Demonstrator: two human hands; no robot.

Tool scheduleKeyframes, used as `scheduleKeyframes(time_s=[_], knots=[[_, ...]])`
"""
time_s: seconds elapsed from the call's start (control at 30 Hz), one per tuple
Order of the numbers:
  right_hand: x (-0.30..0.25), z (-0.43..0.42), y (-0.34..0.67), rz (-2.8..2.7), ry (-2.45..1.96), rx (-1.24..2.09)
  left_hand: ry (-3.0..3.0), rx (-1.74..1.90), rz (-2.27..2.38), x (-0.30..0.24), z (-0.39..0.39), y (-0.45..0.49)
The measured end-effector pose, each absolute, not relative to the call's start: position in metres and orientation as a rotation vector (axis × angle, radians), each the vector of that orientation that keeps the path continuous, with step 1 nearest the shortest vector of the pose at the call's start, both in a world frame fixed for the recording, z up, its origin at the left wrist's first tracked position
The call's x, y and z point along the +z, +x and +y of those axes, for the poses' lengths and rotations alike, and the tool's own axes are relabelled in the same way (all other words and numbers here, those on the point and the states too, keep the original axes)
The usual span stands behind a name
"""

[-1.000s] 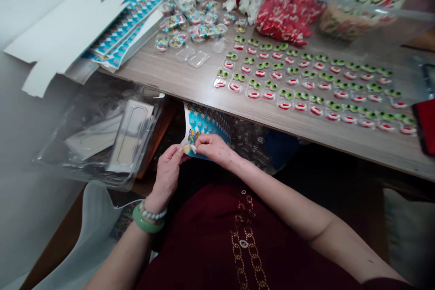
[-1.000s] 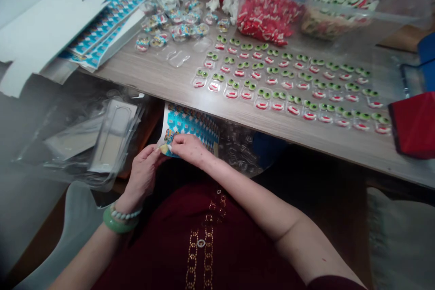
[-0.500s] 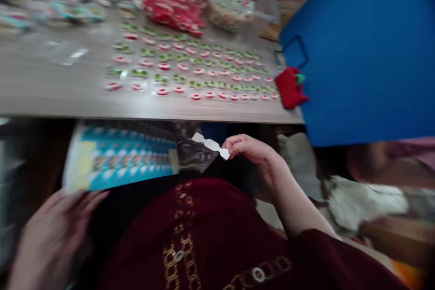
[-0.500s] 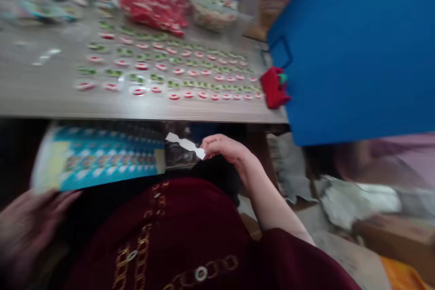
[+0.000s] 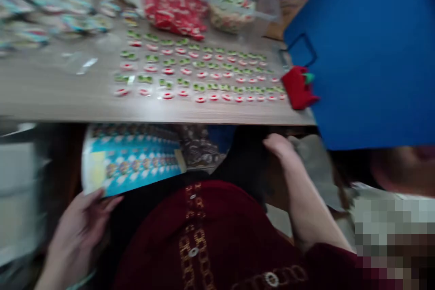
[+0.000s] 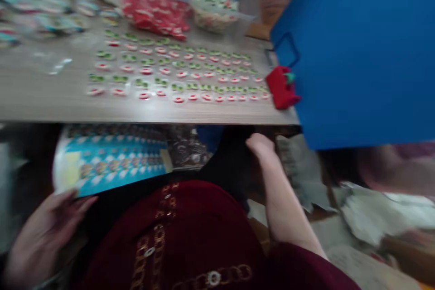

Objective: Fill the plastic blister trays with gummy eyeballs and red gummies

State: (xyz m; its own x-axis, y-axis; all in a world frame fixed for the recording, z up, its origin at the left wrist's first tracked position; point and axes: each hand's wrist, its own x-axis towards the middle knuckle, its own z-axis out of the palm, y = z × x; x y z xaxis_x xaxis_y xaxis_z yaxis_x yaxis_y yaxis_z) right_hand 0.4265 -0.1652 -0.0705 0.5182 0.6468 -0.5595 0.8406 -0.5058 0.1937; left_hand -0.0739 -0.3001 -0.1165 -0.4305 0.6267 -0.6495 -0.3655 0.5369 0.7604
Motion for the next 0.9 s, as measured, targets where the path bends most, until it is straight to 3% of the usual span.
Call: scheduleKeyframes(time_s=[0.13, 0.3, 0.4, 0.7, 0.9], knots=[[-0.067, -0.16, 0.365, 1.528, 2.104, -0.351, 0.016, 1.237, 1.578, -0.105, -0.303, -0.066], [-0.086, -0.184, 0.192, 2.599, 1.313, -1.145, 0.074, 1.302, 1.536, -0.115, -0.306, -0.066], [-0.107, -0.202, 0.104, 2.8, 0.739, -1.365, 0.13, 1.344, 1.522, -0.118, -0.31, -0.066], [-0.105, -0.224, 0.075, 2.802, 0.962, -1.334, 0.193, 1.444, 1.477, -0.112, -0.314, -0.061], [-0.089, -0.234, 0.073, 2.747, 1.073, -1.063, 0.331, 1.508, 1.546, -0.105, -0.307, -0.042]])
